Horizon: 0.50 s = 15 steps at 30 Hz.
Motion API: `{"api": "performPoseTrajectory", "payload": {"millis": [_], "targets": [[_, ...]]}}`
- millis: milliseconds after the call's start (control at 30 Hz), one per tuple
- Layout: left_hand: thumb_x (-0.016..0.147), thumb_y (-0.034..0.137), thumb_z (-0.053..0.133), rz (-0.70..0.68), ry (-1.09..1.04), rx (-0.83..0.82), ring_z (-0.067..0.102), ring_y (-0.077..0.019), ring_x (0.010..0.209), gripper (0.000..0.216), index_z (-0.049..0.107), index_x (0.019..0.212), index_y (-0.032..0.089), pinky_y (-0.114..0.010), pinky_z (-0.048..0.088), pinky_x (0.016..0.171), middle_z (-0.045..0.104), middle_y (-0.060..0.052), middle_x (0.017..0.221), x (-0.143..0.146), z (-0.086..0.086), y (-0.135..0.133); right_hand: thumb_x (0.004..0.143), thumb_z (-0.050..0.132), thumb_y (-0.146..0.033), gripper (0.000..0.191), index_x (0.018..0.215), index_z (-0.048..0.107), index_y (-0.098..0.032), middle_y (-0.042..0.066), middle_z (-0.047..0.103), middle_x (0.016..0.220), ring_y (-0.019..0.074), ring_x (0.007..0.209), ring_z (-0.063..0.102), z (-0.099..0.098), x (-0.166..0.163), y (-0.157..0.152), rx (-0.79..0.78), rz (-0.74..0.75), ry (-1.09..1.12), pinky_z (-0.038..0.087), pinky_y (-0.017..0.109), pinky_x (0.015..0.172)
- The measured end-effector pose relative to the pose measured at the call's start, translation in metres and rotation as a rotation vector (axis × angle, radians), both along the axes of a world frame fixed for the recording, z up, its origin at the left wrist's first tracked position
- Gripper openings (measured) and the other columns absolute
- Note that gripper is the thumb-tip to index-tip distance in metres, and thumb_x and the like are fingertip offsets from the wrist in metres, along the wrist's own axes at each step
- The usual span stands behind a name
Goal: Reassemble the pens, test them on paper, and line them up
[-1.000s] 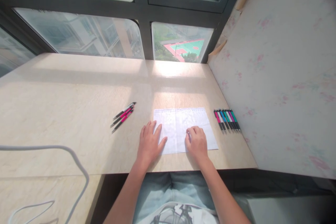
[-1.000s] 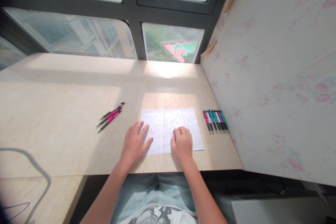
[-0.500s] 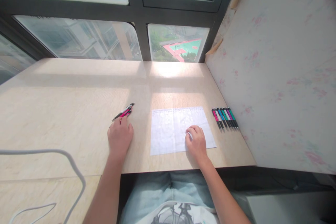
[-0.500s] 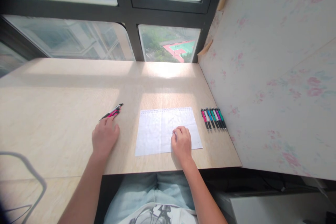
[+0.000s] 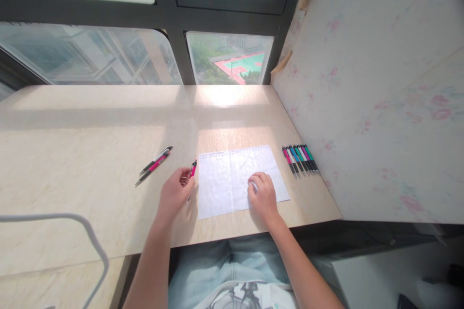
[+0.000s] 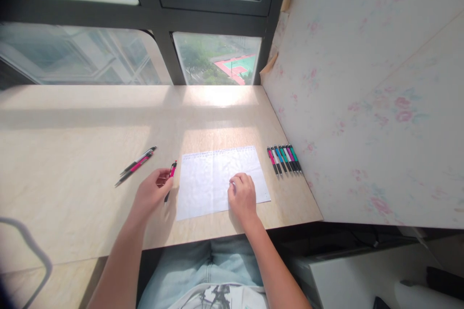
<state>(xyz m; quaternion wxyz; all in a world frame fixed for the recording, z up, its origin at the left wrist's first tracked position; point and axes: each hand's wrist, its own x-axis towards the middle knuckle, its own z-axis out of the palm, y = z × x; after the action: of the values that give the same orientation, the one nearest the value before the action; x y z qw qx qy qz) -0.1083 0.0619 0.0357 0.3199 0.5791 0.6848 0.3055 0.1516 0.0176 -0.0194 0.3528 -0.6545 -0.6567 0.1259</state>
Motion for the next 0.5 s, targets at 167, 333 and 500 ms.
{"api": "performPoseTrajectory", "payload": {"millis": [167, 333, 500], "targets": [[0.073, 0.03, 0.072, 0.033, -1.014, -0.199, 0.069, -0.019, 0.087, 0.058, 0.053, 0.127, 0.019, -0.036, 0.054, 0.084, 0.065, -0.004, 0.095, 0.056, 0.007, -0.02, 0.083, 0.046, -0.013, 0.02, 0.092, 0.063, -0.019, 0.008, 0.063, 0.092, 0.0222, 0.091, 0.056, 0.002, 0.0, 0.001, 0.037, -0.038, 0.075, 0.045, 0.036, 0.084], [0.072, 0.017, 0.075, 0.246, -1.425, -0.266, 0.069, -0.0164, 0.096, 0.03, 0.059, 0.097, 0.02, -0.031, 0.052, 0.093, 0.069, -0.004, 0.101, 0.104, -0.011, -0.037, 0.09, 0.043, -0.024, 0.021, 0.091, 0.063, -0.019, 0.007, 0.065, 0.092, 0.019, 0.085, 0.059, 0.011, 0.006, -0.001, 0.053, -0.086, 0.312, 0.048, 0.032, 0.078], [0.073, 0.014, 0.075, 0.255, -1.498, -0.217, 0.068, -0.0156, 0.1, 0.027, 0.058, 0.093, 0.019, -0.031, 0.049, 0.099, 0.071, -0.005, 0.101, 0.118, -0.016, -0.043, 0.093, 0.046, -0.038, 0.025, 0.093, 0.062, -0.019, 0.004, 0.064, 0.083, 0.0183, 0.078, 0.06, 0.016, -0.002, -0.016, 0.008, -0.168, 0.636, 0.048, 0.032, 0.073]]}}
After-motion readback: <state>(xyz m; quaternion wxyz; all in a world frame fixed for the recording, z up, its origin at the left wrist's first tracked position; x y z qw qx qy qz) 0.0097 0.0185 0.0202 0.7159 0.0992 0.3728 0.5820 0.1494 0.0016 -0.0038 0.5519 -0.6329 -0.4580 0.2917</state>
